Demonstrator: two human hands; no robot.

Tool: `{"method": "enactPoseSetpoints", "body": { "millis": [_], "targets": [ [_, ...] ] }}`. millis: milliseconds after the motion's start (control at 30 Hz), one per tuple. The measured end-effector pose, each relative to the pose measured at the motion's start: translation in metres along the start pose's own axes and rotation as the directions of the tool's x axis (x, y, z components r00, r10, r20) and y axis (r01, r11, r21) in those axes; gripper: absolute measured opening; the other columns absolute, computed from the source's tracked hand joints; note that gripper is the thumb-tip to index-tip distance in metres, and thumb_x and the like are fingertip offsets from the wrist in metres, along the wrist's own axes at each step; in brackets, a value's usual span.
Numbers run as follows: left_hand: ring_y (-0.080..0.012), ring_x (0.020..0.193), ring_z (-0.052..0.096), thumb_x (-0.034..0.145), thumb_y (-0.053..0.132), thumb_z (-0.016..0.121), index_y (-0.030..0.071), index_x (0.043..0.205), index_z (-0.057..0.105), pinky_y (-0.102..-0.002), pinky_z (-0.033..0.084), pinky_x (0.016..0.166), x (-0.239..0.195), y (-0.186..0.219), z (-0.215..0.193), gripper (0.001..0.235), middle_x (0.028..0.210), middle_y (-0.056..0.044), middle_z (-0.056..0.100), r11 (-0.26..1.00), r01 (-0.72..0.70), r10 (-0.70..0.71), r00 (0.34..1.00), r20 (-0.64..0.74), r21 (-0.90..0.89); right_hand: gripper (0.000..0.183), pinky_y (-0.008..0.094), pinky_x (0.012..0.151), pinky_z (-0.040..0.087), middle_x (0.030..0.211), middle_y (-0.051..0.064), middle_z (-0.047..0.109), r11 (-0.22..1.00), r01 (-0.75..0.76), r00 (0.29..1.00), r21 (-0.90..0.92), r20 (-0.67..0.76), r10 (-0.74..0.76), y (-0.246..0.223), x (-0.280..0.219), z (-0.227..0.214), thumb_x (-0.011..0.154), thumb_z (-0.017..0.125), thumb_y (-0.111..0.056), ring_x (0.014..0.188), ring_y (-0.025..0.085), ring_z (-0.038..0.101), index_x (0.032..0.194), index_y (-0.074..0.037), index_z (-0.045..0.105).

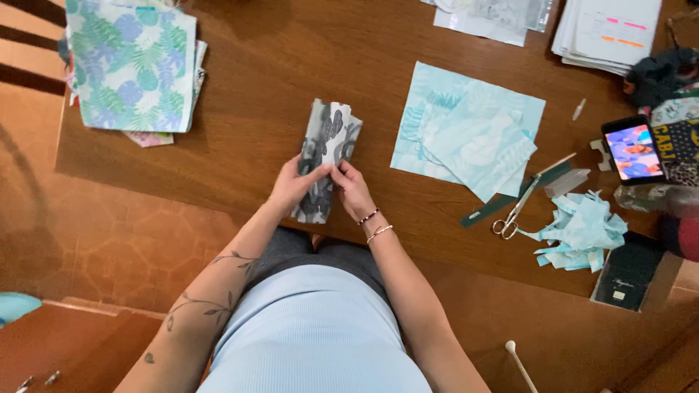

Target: The person sorts through various patterned fabric pieces on a table, then selects a camouflage piece and a light blue fabric piece. They place a white filter insert between the two fabric layers and fold the edges to assemble a face mask.

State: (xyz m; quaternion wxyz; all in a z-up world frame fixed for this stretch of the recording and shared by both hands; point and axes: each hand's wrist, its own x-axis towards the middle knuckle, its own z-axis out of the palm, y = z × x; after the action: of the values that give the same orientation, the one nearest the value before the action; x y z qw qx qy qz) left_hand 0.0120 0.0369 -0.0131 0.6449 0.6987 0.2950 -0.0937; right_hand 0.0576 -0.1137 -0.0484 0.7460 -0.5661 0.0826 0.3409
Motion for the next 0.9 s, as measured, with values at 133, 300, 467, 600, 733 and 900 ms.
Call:
{"method": "enactPoseSetpoints", "body": {
  "millis": [133,300,467,600,733,900],
  "targets": [
    [-0.0137,0.072,0.06,0.095,0.034,0.07,0.014,0.085,0.073,-0.028,0.045,0.062,0.048,-0.079,-0.012,0.022,0.071,0.0,0.064,0.996,0.079,-0.086,0.982,-0.168,-0.046,0.023,0.033,0.094,0.048,0.105,0.0,0.068,0.977,-0.099,0.982,0.188,-0.141,0.126,-0.004,-0.005,-0.011,0.095,0.07,-0.027,0.098,0.015,0.06,0.114,-0.014,0.071],
    [-0.0203,0.068,0.073,0.092,0.026,0.072,0.009,0.089,0.074,-0.032,0.059,0.062,0.015,-0.019,-0.021,0.017,0.074,-0.008,0.073,0.889,0.279,-0.319,0.946,-0.056,-0.362,0.026,0.033,0.089,0.05,0.1,0.004,0.068,0.973,-0.105,0.949,0.205,-0.273,0.16,0.043,0.018,-0.118,0.091,0.069,-0.029,0.092,0.018,0.061,0.11,-0.011,0.074],
    [-0.0176,0.072,0.074,0.09,0.023,0.076,0.01,0.092,0.075,-0.032,0.061,0.066,0.013,-0.037,-0.017,0.014,0.079,-0.008,0.075,0.882,0.319,-0.329,0.944,0.03,-0.346,0.017,0.028,0.087,0.052,0.097,-0.002,0.069,0.997,0.047,0.94,-0.059,-0.334,-0.064,-0.019,-0.041,-0.125,0.097,0.065,-0.031,0.091,0.008,0.061,0.102,-0.018,0.074],
    [-0.0133,0.091,0.069,0.087,0.03,0.078,0.02,0.115,0.075,-0.032,0.059,0.084,0.025,-0.046,-0.009,0.03,0.1,-0.001,0.074,0.983,0.185,-0.184,0.982,0.042,-0.015,0.028,0.03,0.08,0.051,0.09,0.0,0.066,0.931,-0.005,0.874,-0.364,-0.454,-0.173,-0.016,-0.058,-0.157,0.085,0.085,-0.027,0.087,0.012,0.06,0.105,-0.012,0.071],
    [-0.0076,0.097,0.072,0.082,0.038,0.079,0.031,0.118,0.074,-0.026,0.054,0.087,0.034,-0.063,0.007,0.037,0.102,0.009,0.077,0.964,0.098,-0.125,0.988,0.094,0.246,0.033,0.031,0.083,0.051,0.093,0.0,0.068,0.886,-0.015,0.832,-0.463,-0.498,-0.245,-0.045,-0.083,-0.163,0.084,0.087,-0.021,0.089,0.012,0.062,0.107,-0.013,0.064],
    [-0.0208,0.106,0.07,0.087,0.029,0.073,0.028,0.124,0.07,-0.037,0.056,0.093,0.032,-0.053,0.03,0.037,0.11,0.002,0.076,0.972,0.035,-0.066,0.989,0.129,0.233,0.024,0.027,0.081,0.052,0.092,-0.003,0.068,0.91,0.003,0.832,-0.414,-0.504,-0.232,-0.034,-0.073,-0.164,0.086,0.082,-0.015,0.087,0.009,0.061,0.105,-0.013,0.067]
  ]
}}
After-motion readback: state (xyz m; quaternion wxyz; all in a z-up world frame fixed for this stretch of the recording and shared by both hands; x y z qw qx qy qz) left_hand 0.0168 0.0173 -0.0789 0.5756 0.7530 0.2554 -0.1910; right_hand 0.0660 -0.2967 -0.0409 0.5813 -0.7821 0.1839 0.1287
